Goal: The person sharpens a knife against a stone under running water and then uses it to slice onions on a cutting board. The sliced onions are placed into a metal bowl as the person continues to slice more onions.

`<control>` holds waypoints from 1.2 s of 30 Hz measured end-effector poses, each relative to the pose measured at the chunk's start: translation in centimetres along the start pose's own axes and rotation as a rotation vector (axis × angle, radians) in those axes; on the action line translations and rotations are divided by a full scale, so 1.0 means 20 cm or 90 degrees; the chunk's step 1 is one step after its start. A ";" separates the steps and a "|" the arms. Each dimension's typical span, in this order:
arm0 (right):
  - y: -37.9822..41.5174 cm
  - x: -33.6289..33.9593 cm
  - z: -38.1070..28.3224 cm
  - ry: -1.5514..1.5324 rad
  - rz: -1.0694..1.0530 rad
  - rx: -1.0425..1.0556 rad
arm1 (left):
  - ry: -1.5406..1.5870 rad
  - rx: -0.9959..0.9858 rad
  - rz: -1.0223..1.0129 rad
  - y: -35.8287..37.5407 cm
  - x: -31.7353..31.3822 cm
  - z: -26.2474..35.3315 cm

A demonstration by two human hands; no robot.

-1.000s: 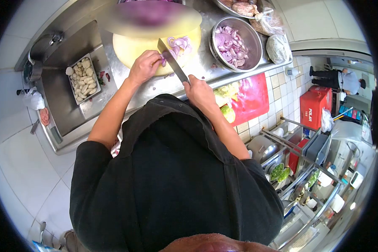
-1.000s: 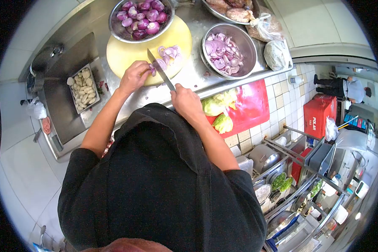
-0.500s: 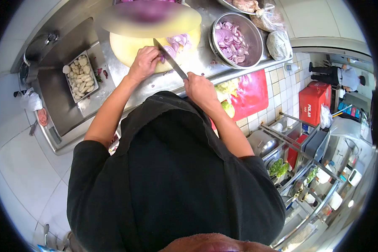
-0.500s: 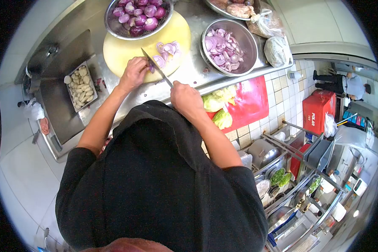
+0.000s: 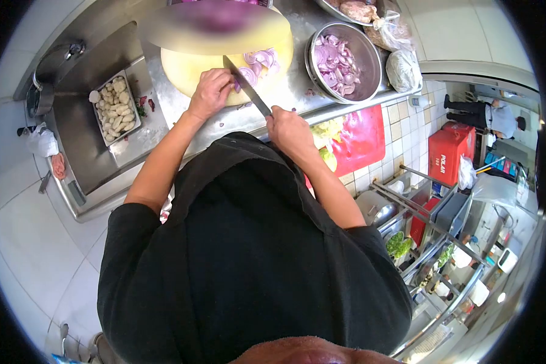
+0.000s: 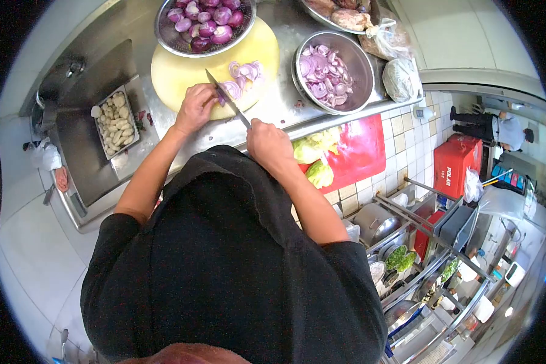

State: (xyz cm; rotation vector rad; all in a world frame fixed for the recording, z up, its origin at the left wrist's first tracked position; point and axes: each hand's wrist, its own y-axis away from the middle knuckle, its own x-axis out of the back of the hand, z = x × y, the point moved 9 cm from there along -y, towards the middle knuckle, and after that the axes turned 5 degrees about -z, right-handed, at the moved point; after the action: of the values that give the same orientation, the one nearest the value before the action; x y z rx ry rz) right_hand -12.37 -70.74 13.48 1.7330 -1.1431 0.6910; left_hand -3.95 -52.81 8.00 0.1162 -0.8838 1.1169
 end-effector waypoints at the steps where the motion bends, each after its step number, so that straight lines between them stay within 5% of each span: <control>1: 0.01 0.02 -0.01 -0.006 -0.005 -0.002 | -0.001 -0.005 0.014 0.01 0.01 0.00; 36: 0.03 0.04 -0.03 -0.006 0.000 0.003 | 0.010 0.001 0.046 0.02 0.03 0.00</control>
State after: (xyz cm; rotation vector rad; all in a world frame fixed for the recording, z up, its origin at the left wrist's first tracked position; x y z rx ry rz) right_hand -12.60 -70.59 14.60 1.7412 -1.1491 0.6875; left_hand -4.20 -52.25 8.28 0.0773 -0.8780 1.1842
